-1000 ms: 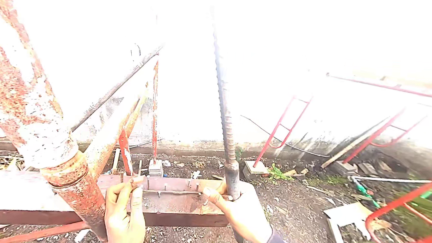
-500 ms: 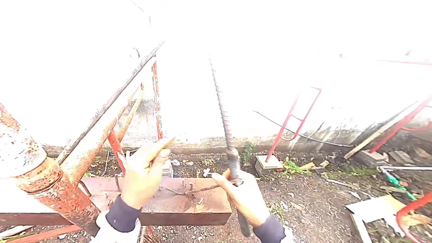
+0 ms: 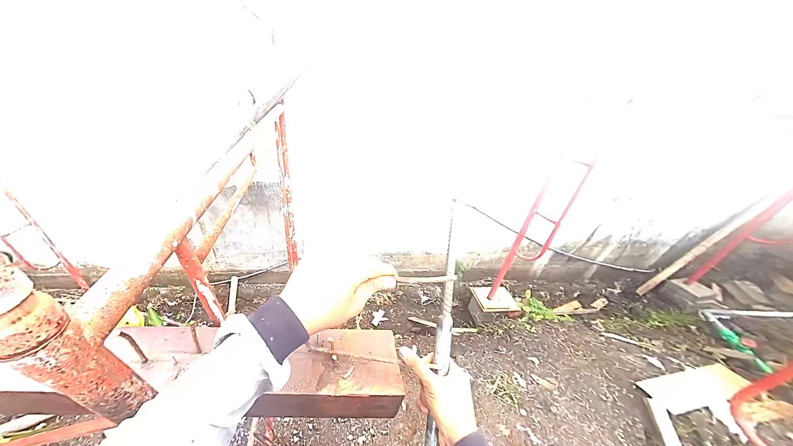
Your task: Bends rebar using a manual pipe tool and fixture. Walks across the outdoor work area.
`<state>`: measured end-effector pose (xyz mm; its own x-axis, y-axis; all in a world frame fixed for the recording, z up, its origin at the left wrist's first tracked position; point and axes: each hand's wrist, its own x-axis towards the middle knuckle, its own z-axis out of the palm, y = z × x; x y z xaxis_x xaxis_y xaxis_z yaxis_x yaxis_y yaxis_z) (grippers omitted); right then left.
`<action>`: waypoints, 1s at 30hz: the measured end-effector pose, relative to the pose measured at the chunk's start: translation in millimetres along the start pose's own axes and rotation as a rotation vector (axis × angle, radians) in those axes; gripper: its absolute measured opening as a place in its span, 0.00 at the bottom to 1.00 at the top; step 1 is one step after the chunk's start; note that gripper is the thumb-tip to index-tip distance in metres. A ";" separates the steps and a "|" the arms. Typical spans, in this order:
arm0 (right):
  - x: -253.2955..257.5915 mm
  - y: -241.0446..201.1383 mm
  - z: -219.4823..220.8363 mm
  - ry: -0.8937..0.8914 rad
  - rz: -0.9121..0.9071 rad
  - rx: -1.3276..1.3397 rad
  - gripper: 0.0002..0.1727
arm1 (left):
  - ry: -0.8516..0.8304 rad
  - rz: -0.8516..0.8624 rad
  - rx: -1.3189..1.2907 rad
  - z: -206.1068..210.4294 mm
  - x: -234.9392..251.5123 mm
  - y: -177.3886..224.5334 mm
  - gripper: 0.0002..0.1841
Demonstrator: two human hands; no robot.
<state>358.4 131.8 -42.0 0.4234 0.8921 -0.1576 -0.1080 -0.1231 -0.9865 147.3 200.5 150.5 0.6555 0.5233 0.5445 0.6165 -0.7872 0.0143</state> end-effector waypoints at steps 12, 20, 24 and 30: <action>-43.7 35.6 -3.0 -0.030 0.013 0.029 0.21 | -0.076 0.173 -0.102 19.0 7.5 4.4 0.13; -62.9 32.0 3.5 0.052 0.069 0.077 0.18 | -0.057 0.223 -0.143 15.8 5.4 5.8 0.13; -56.1 27.8 2.0 0.051 0.065 0.101 0.17 | -0.056 0.202 -0.122 16.3 3.8 5.2 0.14; -62.2 29.2 1.1 0.037 0.080 0.089 0.18 | -0.068 0.224 -0.172 17.5 5.6 8.2 0.13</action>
<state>327.9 73.2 -60.9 0.4432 0.8639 -0.2392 -0.2220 -0.1527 -0.9630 163.6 202.7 139.0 0.7981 0.3462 0.4930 0.3739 -0.9264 0.0453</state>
